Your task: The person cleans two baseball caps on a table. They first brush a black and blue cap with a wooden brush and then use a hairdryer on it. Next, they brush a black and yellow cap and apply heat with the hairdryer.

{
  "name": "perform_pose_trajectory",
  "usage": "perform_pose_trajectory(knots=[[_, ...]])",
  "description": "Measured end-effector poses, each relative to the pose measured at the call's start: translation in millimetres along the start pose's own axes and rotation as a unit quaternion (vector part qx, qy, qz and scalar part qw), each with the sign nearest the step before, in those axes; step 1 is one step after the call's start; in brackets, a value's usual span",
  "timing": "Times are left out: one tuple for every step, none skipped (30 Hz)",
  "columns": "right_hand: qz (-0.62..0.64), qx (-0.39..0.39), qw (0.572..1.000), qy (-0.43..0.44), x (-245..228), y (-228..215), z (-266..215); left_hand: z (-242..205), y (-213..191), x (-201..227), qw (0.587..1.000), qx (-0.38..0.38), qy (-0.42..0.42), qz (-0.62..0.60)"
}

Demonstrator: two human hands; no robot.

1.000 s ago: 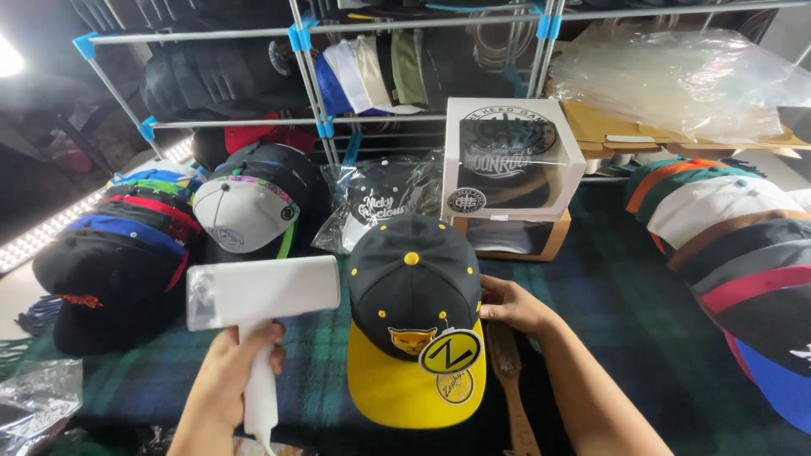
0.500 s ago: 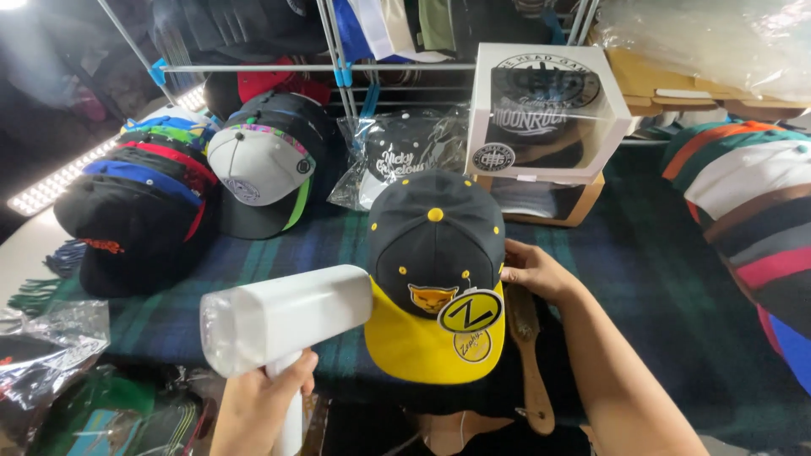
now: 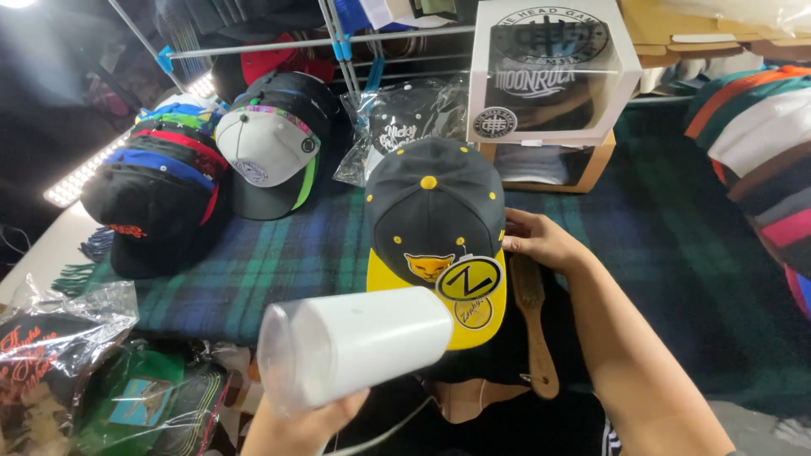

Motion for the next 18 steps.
perform_pose_trajectory(knots=[[0.004, 0.002, 1.0, 0.0, -3.4, -1.7, 0.8, 4.8, 5.3, 7.7, 1.0, -0.003, 0.001, 0.004], [-0.014, 0.007, 1.0, 0.007, -2.9, -1.6, -1.1, 4.9, 8.7, 11.5, 0.994, -0.001, -0.004, 0.113], [-0.032, 0.012, 0.999, 0.014, -2.8, -1.5, -3.0, 5.1, 11.6, 15.7, 0.975, -0.001, -0.009, 0.221], [-0.028, 0.012, 0.999, 0.013, -0.4, -1.3, -2.9, 3.7, 14.0, 11.3, 0.974, -0.001, -0.008, 0.225], [-0.038, 0.007, 0.999, 0.009, 1.4, -1.1, -3.1, 2.0, 19.4, 9.4, 0.982, -0.022, 0.006, 0.187], [-0.048, 0.007, 0.999, 0.001, 1.3, -4.7, -1.9, 4.0, 26.9, 8.2, 0.988, -0.047, 0.025, 0.148], [-0.044, 0.011, 0.999, -0.003, -1.0, -6.0, -2.0, 6.6, 33.2, 17.6, 0.987, -0.049, 0.031, 0.15], [-0.043, 0.034, 0.998, -0.025, -2.2, -5.7, -5.1, 3.1, 39.7, 26.7, 0.983, -0.078, 0.044, 0.158], [-0.041, 0.056, 0.996, -0.047, -3.7, -5.1, -8.2, -0.4, 46.0, 35.6, 0.979, -0.106, 0.057, 0.165], [-0.038, 0.059, 0.996, -0.05, -6.1, -8.0, -6.0, 1.1, 51.7, 47.3, 0.978, -0.107, 0.061, 0.167], [-0.07, 0.032, 0.996, -0.038, -6.2, -8.1, -4.1, 0.3, 61.2, 59.9, 0.97, -0.147, 0.085, 0.175], [-0.103, 0.005, 0.994, -0.024, -4.8, -7.8, -4.2, -3.0, 70.3, 71.5, 0.959, -0.187, 0.107, 0.182], [-0.102, 0.006, 0.994, -0.026, -7.8, -7.8, -4.9, -3.9, 74.0, 77.3, 0.959, -0.188, 0.109, 0.183], [-0.111, 0.009, 0.994, -0.014, -8.4, -8.1, -6.3, -3.3, 74.2, 86.8, 0.953, -0.133, 0.159, 0.219], [-0.121, 0.013, 0.993, -0.003, -8.9, -8.4, -7.7, -3.5, 74.3, 96.5, 0.942, -0.078, 0.208, 0.253], [-0.118, 0.013, 0.993, -0.003, -10.2, -8.3, -9.1, -2.3, 79.4, 104.8, 0.941, -0.078, 0.209, 0.255], [-0.136, 0.015, 0.991, -0.004, -11.2, -8.7, -10.4, -5.4, 88.5, 119.0, 0.915, -0.104, 0.291, 0.26], [-0.154, 0.019, 0.988, -0.007, -13.6, -10.2, -10.2, -8.5, 97.9, 132.5, 0.881, -0.13, 0.373, 0.261]])
Point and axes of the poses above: each hand's wrist, its own z-axis towards the middle knuckle, its own y-axis out of the palm, x = y × z, the point moved 5 cm from there along z, towards the middle knuckle, and after that the axes turned 15 degrees about x, right-handed, at the moved point
